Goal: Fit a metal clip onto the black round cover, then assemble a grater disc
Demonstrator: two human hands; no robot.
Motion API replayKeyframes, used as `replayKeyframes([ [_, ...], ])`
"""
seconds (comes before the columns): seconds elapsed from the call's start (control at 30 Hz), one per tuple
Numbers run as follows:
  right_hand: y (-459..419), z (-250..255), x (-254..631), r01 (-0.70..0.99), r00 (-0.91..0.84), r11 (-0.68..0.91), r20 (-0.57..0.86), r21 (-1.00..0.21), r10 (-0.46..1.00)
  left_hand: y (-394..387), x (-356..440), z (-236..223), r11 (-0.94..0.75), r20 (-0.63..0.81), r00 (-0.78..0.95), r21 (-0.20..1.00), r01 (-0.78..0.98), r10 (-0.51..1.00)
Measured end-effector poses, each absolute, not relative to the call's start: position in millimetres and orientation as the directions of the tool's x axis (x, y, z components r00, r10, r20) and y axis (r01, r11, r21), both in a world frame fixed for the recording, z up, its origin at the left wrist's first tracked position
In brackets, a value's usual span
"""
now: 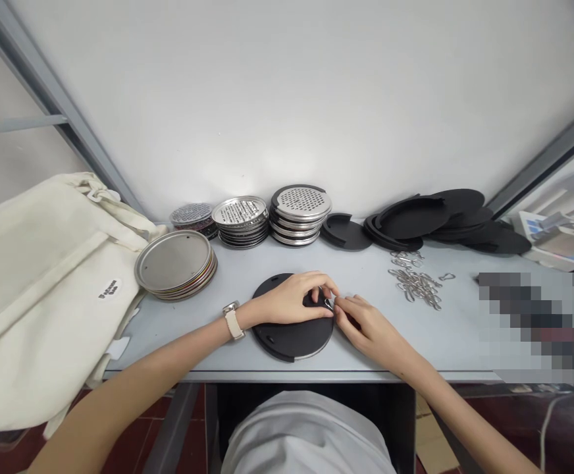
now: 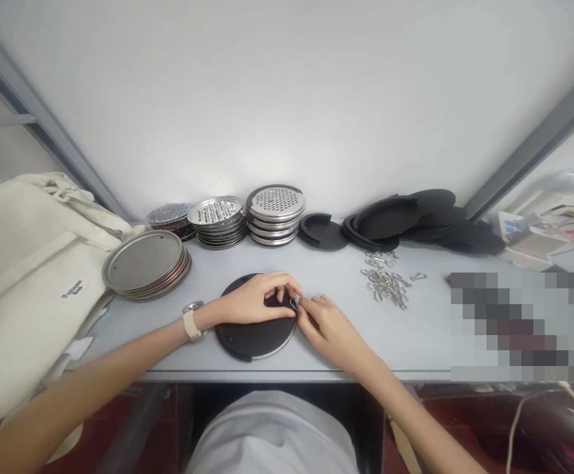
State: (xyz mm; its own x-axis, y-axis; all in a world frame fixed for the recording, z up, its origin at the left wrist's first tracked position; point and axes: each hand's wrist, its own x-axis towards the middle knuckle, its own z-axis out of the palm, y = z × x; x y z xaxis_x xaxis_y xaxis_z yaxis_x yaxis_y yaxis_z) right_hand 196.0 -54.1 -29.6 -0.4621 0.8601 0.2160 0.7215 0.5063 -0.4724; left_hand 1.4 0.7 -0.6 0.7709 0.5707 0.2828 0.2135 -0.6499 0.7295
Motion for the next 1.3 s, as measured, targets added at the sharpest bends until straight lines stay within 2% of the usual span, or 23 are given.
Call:
replayKeyframes([
  [0.8, -59.1, -23.8, 192.7, 0.693, -0.388, 0.437, 0.214, -0.573, 0.896, -0.9, 2.7, 2.4, -0.651, 0.293, 0.767, 0.731, 0.205, 0.570],
  [1.0, -58.5, -22.3, 192.8, 0.708, -0.431, 0.491, 0.240, -0.507, 0.870, -1.0, 2.3, 2.9, -0.665, 0.270, 0.781, 0.709, 0.234, 0.563],
  [1.3, -58.3, -25.6, 194.1, 0.712, -0.430, 0.481, 0.223, -0.512, 0.875, 0.3, 1.9, 3.1, -0.654, 0.257, 0.778, 0.715, 0.247, 0.574],
])
